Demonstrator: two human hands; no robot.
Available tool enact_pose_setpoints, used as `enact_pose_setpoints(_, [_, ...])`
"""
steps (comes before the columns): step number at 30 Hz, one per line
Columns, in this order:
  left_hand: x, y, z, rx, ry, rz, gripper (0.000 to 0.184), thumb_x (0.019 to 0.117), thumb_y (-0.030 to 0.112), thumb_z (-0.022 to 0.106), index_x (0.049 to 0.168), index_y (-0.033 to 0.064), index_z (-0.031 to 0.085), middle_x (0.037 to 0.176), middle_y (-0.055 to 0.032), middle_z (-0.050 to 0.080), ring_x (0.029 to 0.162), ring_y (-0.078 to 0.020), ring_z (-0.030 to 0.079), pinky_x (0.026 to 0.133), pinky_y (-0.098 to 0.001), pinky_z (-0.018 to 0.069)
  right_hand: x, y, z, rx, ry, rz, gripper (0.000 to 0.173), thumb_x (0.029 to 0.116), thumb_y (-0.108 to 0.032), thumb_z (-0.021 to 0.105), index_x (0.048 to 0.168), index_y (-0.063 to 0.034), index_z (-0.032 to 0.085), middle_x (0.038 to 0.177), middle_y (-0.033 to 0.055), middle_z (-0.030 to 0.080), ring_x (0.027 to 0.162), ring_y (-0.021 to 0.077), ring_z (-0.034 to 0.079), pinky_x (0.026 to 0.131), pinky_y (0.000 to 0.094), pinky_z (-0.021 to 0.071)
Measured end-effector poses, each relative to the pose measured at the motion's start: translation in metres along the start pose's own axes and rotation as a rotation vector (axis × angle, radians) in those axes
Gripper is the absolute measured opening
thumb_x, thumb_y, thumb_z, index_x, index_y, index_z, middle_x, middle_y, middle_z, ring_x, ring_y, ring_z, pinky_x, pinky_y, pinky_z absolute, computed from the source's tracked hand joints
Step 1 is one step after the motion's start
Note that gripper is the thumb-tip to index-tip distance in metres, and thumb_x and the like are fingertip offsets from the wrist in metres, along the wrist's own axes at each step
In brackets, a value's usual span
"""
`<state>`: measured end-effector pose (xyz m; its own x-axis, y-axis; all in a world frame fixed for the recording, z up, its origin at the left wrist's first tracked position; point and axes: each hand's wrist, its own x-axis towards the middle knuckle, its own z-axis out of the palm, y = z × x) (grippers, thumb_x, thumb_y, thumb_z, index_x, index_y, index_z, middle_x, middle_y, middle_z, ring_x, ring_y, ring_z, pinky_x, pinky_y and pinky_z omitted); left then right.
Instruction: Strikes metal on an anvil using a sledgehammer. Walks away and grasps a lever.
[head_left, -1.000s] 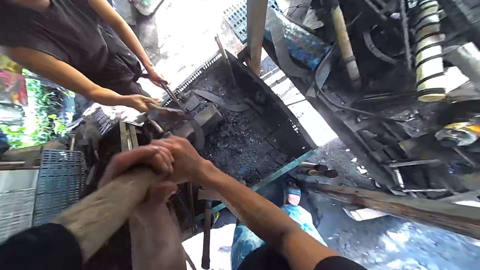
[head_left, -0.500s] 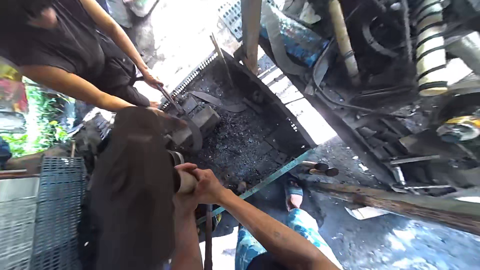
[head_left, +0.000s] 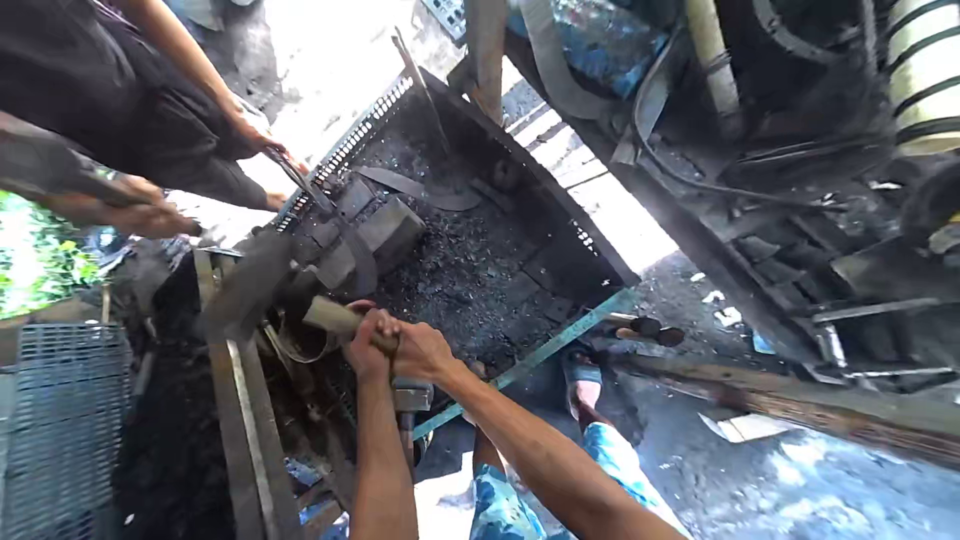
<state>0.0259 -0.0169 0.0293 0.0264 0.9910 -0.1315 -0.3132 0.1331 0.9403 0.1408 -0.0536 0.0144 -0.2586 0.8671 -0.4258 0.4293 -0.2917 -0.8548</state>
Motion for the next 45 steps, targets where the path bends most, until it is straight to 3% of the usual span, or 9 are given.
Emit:
enact_pose_setpoints(5, [-0.066, 0.191, 0.049, 0.164, -0.303, 0.518, 0.038, 0.0882, 0.026, 0.079, 0.119, 0.0076, 0.066, 0.073, -0.0051, 0.065, 0.062, -0.0182, 0.062, 0.066, -0.0373, 0.0569, -0.073, -0.147, -0.035, 0.021, 0.174, -0.585, 0.043, 0.0694, -0.043, 0.081, 0.097, -0.0122, 0.068, 0.087, 0.0056, 0.073, 0.083, 0.0250, 0.072, 0.069, 0.0542, 0.0564])
enact_pose_setpoints(9, [-0.046, 0.256, 0.065, 0.342, -0.406, 0.683, 0.035, 0.0863, 0.036, 0.080, 0.111, 0.0142, 0.068, 0.077, 0.0007, 0.069, 0.069, -0.0150, 0.067, 0.072, -0.0354, 0.0597, -0.046, -0.212, -0.061, 0.094, 0.350, -0.933, 0.036, 0.0625, -0.033, 0.087, 0.084, -0.0108, 0.068, 0.076, 0.0027, 0.068, 0.072, 0.0203, 0.067, 0.064, 0.0459, 0.0540])
enact_pose_setpoints(13, [0.027, 0.074, -0.031, 0.338, -0.360, 0.426, 0.012, 0.0924, 0.020, 0.074, 0.098, 0.0107, 0.071, 0.073, 0.0048, 0.068, 0.062, -0.0057, 0.065, 0.058, -0.0250, 0.0575, 0.026, -0.092, -0.019, 0.118, 0.254, -0.532, 0.042, 0.0739, -0.033, 0.085, 0.110, -0.0167, 0.072, 0.093, 0.0020, 0.074, 0.085, 0.0189, 0.071, 0.072, 0.0508, 0.0605])
enact_pose_setpoints(17, [0.009, -0.042, -0.015, 0.452, 0.198, -0.212, 0.023, 0.0982, 0.023, 0.066, 0.108, 0.0024, 0.069, 0.065, -0.0070, 0.063, 0.055, -0.0183, 0.062, 0.058, -0.0382, 0.0589, 0.027, 0.036, 0.035, 0.217, -0.007, 0.088, 0.032, 0.0789, -0.036, 0.075, 0.099, -0.0120, 0.069, 0.088, 0.0095, 0.071, 0.083, 0.0275, 0.070, 0.071, 0.0579, 0.0565])
enact_pose_setpoints(25, [-0.071, 0.238, 0.075, 0.346, -0.392, 0.610, 0.045, 0.0869, 0.038, 0.081, 0.122, 0.0131, 0.067, 0.080, -0.0003, 0.069, 0.068, -0.0153, 0.066, 0.071, -0.0354, 0.0599, -0.078, -0.184, -0.055, 0.123, 0.279, -0.772, 0.038, 0.0689, -0.040, 0.082, 0.088, -0.0091, 0.069, 0.080, 0.0058, 0.070, 0.078, 0.0237, 0.070, 0.069, 0.0510, 0.0550])
enact_pose_setpoints(28, [-0.038, 0.275, 0.093, 0.443, -0.457, 0.778, 0.045, 0.0857, 0.043, 0.080, 0.119, 0.0160, 0.067, 0.079, 0.0037, 0.069, 0.067, -0.0134, 0.065, 0.068, -0.0335, 0.0594, -0.048, -0.224, -0.079, 0.130, 0.446, -0.995, 0.038, 0.0592, -0.031, 0.088, 0.085, -0.0110, 0.069, 0.075, 0.0019, 0.068, 0.071, 0.0194, 0.066, 0.064, 0.0453, 0.0536])
enact_pose_setpoints(33, [0.023, 0.044, 0.000, 0.355, -0.112, 0.253, 0.037, 0.0894, 0.032, 0.078, 0.119, 0.0130, 0.066, 0.085, 0.0027, 0.069, 0.067, -0.0094, 0.065, 0.064, -0.0290, 0.0593, 0.033, -0.036, 0.000, 0.180, 0.152, -0.254, 0.043, 0.0777, -0.036, 0.082, 0.115, -0.0207, 0.070, 0.096, 0.0038, 0.074, 0.089, 0.0225, 0.071, 0.077, 0.0553, 0.0598])
enact_pose_setpoints(36, [0.016, -0.037, -0.020, 0.388, 0.164, -0.105, 0.025, 0.1010, 0.027, 0.064, 0.108, 0.0040, 0.066, 0.066, -0.0066, 0.062, 0.055, -0.0202, 0.063, 0.057, -0.0413, 0.0596, 0.033, 0.029, 0.032, 0.236, -0.024, 0.077, 0.036, 0.0776, -0.039, 0.075, 0.100, -0.0116, 0.070, 0.091, 0.0105, 0.071, 0.086, 0.0287, 0.070, 0.074, 0.0590, 0.0561])
enact_pose_setpoints(45, [-0.060, 0.270, 0.072, 0.357, -0.480, 0.658, 0.044, 0.0893, 0.042, 0.076, 0.120, 0.0121, 0.067, 0.076, -0.0012, 0.068, 0.065, -0.0165, 0.065, 0.067, -0.0361, 0.0591, -0.073, -0.212, -0.061, 0.081, 0.305, -0.844, 0.039, 0.0642, -0.036, 0.086, 0.088, -0.0113, 0.069, 0.080, 0.0031, 0.070, 0.076, 0.0215, 0.069, 0.065, 0.0489, 0.0550])
